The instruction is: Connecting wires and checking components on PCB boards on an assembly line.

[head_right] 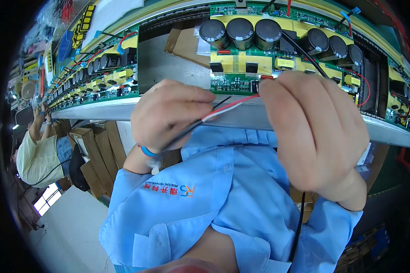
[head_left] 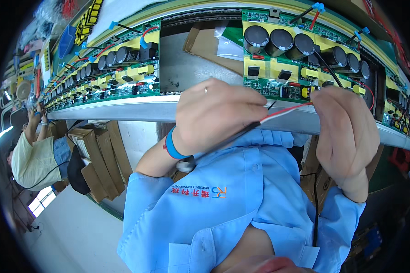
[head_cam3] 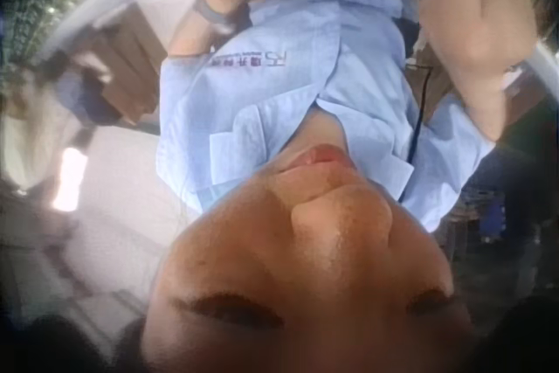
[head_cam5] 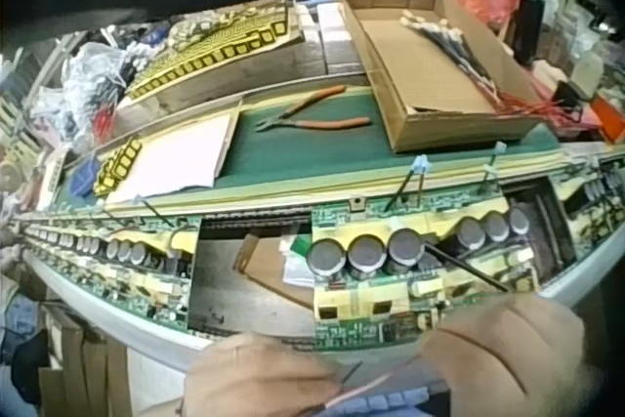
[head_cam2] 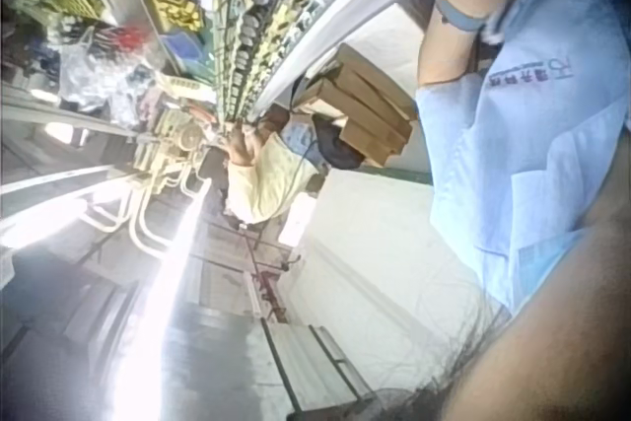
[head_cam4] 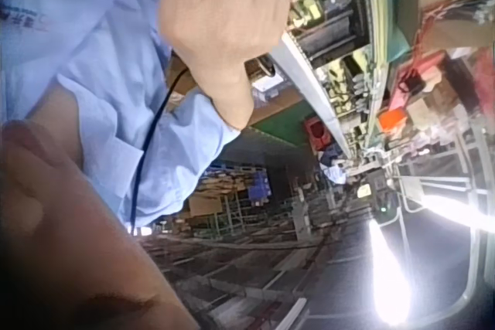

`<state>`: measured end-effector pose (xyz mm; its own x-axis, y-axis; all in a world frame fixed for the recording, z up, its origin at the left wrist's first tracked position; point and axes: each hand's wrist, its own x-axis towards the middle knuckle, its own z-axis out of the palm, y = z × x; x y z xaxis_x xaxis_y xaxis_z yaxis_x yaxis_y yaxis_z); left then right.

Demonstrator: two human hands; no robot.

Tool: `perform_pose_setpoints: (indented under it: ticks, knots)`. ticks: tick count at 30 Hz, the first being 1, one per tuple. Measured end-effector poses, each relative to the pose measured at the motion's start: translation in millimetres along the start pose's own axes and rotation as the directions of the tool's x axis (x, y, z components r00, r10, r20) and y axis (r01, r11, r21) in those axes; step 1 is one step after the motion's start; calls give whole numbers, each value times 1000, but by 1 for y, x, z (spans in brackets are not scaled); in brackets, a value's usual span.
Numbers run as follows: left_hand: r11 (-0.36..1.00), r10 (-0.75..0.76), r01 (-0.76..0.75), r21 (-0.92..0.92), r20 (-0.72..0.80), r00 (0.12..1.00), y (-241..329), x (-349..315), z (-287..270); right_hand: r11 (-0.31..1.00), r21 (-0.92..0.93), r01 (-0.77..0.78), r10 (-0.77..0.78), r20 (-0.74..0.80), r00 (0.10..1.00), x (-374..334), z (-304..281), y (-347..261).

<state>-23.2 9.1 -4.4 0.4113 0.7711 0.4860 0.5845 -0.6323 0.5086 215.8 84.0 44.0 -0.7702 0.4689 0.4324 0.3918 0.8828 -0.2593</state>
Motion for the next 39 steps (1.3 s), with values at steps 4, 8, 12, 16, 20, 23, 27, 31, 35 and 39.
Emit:
perform_pose_setpoints:
  ticks: [4, 8, 12, 16, 20, 23, 27, 31, 35, 39]
  knots:
    - [978, 136, -92, 186, -239, 962, 17, 9, 23, 999, -26, -43, 42, -15, 999, -21, -2, -18]
    - [959, 136, -73, 273, -222, 965, 26, 6, 37, 987, -108, 119, -131, -106, 986, -37, 33, -7]
    - [950, 87, -32, 311, -163, 983, 24, 4, 40, 983, -143, 117, -136, -127, 983, -40, 42, -3]
    - [948, 50, -6, 317, -130, 990, 19, 5, 48, 982, -153, 114, -135, -138, 981, -43, 51, 2]
    - [956, 36, 4, 293, -132, 991, 16, 5, 51, 981, -161, 109, -126, -101, 987, -42, 52, 5]
    - [959, 31, 2, 282, -110, 994, 15, 5, 49, 982, -146, 117, -133, -112, 985, -41, 53, 7]
    - [961, 41, -8, 275, -113, 993, 14, 4, 51, 981, -145, 128, -146, -122, 982, -42, 56, 8]
    - [964, 45, -6, 265, -139, 989, 14, 3, 54, 983, -136, 126, -143, -118, 983, -42, 59, 8]
    - [956, 23, 24, 291, -157, 987, 17, 5, 55, 983, -135, 126, -149, -176, 973, -44, 64, 9]
    - [953, 21, 37, 300, -186, 982, 17, 6, 57, 984, -128, 121, -143, -178, 974, -42, 65, 9]
